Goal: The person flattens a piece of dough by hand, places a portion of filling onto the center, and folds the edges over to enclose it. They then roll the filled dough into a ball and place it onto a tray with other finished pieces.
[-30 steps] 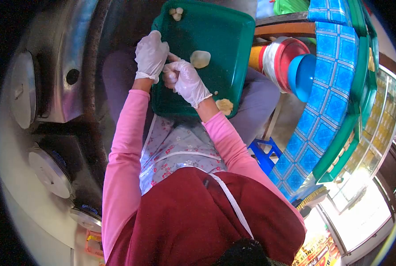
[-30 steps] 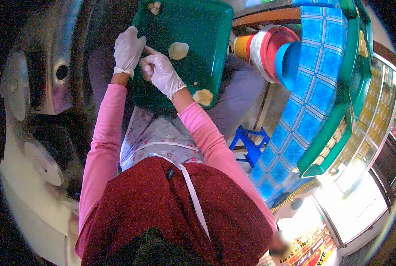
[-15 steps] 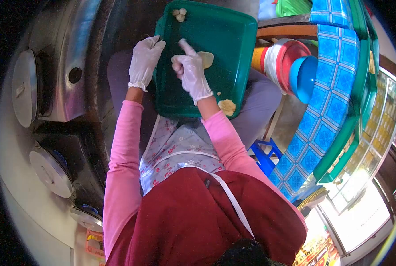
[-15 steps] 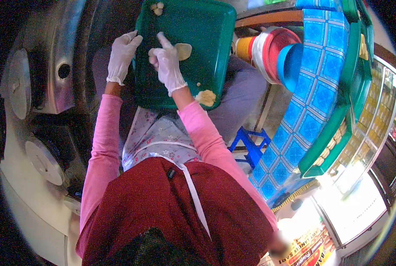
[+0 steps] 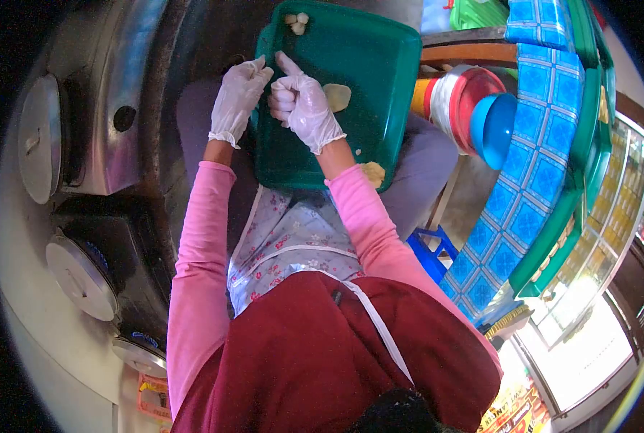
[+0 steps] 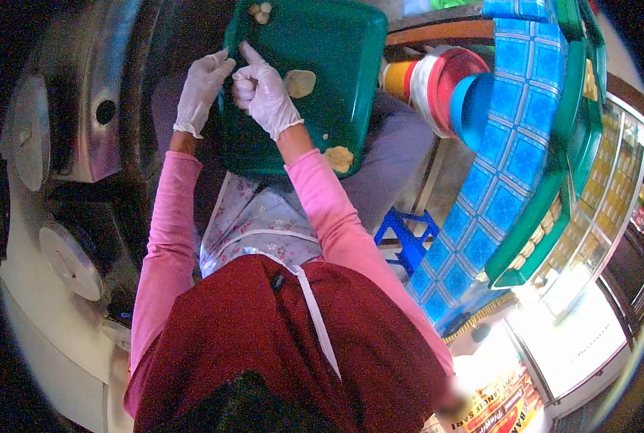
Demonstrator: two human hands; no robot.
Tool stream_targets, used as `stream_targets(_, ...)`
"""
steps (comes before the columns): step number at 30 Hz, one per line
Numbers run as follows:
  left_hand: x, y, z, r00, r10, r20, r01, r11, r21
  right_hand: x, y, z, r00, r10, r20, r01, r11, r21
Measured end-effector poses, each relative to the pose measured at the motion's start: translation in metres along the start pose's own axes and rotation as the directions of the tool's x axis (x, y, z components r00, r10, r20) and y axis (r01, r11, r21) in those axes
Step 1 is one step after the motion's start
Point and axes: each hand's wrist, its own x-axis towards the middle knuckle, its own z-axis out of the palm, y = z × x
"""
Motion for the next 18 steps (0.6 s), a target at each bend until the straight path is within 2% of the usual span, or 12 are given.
stream_targets(2, 0.003, -0.002, 0.008, 0.985, 0.156, -0.069, -0.146, 0.981, 0.126, -0.003, -0.001, 0.005, 1.000, -0.004, -0.006, 0.004, 1.000, -0.006)
stream_targets(3, 0.004, -0.003, 0.008, 0.989, 0.133, -0.072, -0.115, 0.971, 0.208, -0.003, -0.004, 0.008, 1.000, 0.002, -0.020, -0.002, 0.999, -0.035)
stream_targets(5, -0.005, 0.042, 0.004, 0.993, 0.089, -0.079, -0.055, 0.930, 0.363, -0.006, -0.008, 0.009, 0.999, 0.010, -0.049, -0.014, 0.996, -0.093)
stream_targets(6, 0.003, 0.022, 0.010, 0.938, 0.320, -0.136, -0.229, 0.863, 0.451, -0.007, -0.010, 0.009, 0.998, 0.014, -0.057, -0.021, 0.992, -0.124)
stream_targets(9, 0.008, 0.020, 0.014, 0.852, 0.510, -0.119, -0.362, 0.737, 0.571, -0.006, -0.023, 0.010, 0.997, 0.038, -0.062, -0.051, 0.972, -0.229)
stream_targets(10, 0.010, 0.023, 0.018, 0.823, 0.547, -0.156, -0.364, 0.717, 0.594, -0.007, -0.026, 0.013, 0.997, 0.047, -0.067, -0.063, 0.963, -0.263)
stream_targets(13, 0.005, 0.029, 0.020, 0.891, 0.432, -0.138, -0.246, 0.716, 0.654, -0.009, -0.032, 0.022, 0.996, 0.009, -0.083, -0.037, 0.940, -0.339)
stream_targets(16, 0.005, 0.033, 0.028, 0.906, 0.386, -0.175, -0.115, 0.623, 0.773, -0.012, -0.031, 0.018, 0.991, -0.109, -0.082, 0.064, 0.904, -0.422)
stream_targets(18, 0.006, 0.034, 0.025, 0.858, 0.489, -0.155, -0.205, 0.604, 0.770, -0.016, -0.031, 0.012, 0.972, -0.178, -0.153, 0.110, 0.921, -0.373)
